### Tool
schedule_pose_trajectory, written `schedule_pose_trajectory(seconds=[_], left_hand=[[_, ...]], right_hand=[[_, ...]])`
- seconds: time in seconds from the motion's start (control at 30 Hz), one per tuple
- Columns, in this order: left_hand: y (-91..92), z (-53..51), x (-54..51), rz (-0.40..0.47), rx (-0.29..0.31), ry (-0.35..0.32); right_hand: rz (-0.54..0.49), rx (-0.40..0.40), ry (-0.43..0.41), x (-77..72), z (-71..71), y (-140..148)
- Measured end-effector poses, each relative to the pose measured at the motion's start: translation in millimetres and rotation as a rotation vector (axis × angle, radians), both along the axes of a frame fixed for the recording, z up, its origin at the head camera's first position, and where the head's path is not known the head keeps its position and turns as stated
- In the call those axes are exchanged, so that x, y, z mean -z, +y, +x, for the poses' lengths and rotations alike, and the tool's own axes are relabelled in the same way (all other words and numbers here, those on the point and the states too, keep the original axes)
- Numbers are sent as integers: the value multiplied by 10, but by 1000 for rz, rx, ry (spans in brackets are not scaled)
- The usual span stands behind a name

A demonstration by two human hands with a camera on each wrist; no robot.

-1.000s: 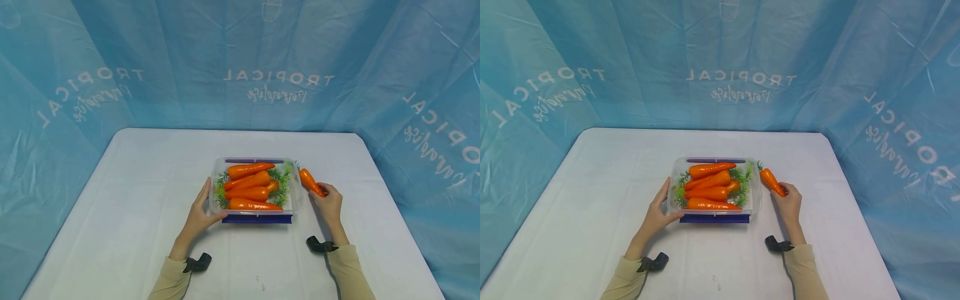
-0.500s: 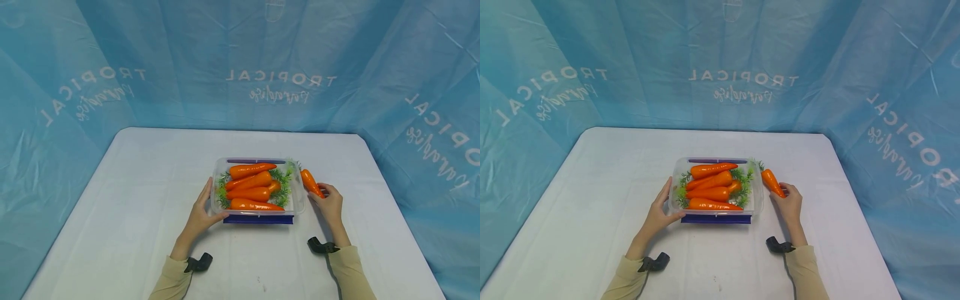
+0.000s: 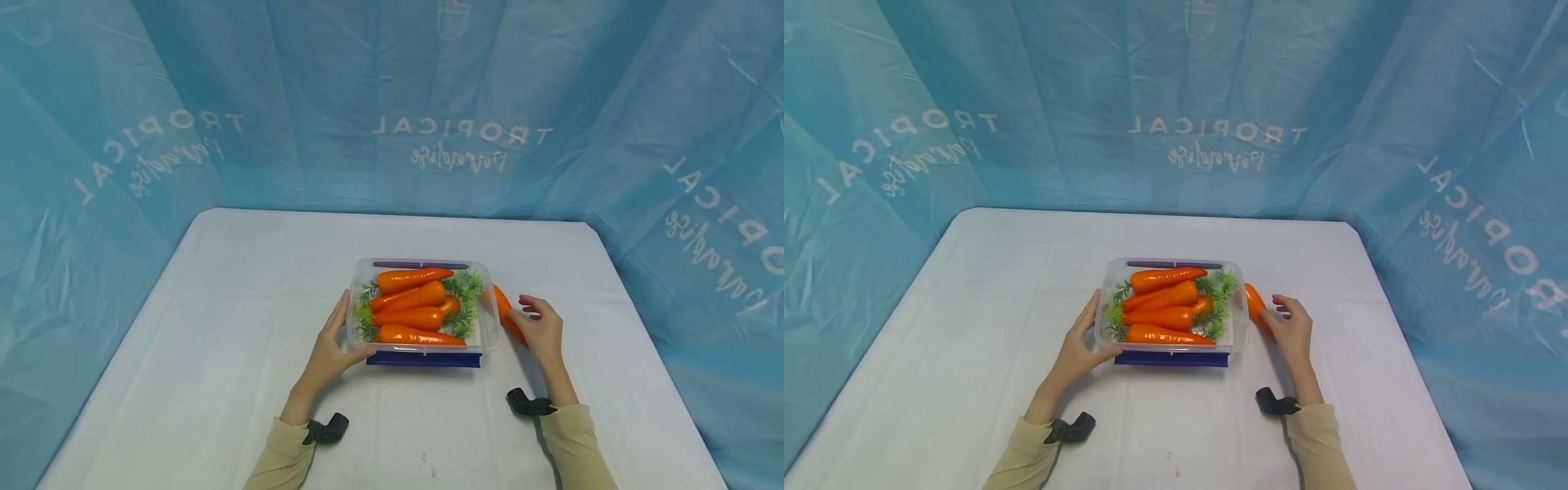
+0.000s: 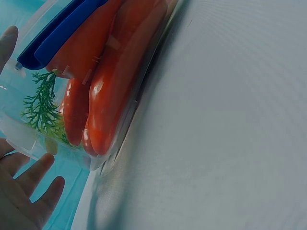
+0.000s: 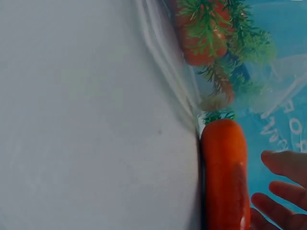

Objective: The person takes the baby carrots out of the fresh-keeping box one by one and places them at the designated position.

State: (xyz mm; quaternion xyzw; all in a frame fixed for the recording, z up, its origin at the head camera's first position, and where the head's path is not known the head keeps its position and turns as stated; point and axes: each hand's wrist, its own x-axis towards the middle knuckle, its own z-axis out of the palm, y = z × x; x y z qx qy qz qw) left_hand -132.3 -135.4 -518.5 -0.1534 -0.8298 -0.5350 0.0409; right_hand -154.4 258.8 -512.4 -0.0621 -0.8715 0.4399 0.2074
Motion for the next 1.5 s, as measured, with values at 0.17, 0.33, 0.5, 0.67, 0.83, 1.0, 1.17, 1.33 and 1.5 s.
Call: schedule_pose_trajectory(seconds=[0.17, 0.33, 0.5, 0.67, 0.83, 1.0, 1.17, 1.33, 1.5], left_hand=[[2, 7, 6, -15, -9, 2], [-5, 13, 2, -12, -9, -2], [-9, 14, 4, -4, -5, 1], [-5, 5, -1, -8, -3, -4], [-4, -4, -7, -1, -1, -4], [-9, -16, -11, 0, 4, -5], [-8, -16, -17, 0, 4, 3], [4, -3, -25, -4, 1, 6], [7, 5, -29, 0, 0, 9]], right_hand=[[-33, -13, 63, -99, 7, -39], [-63, -30, 92, -221, 23, -93], [-79, -46, 98, -348, 31, -169], [-92, -86, 142, -558, 70, -326], [-64, -141, 193, -795, 142, -523], [-73, -190, 214, -879, 141, -654], [-90, -255, 210, -902, 152, -766], [-118, -323, 188, -848, 112, -859], [-98, -373, 117, -655, -3, -914]])
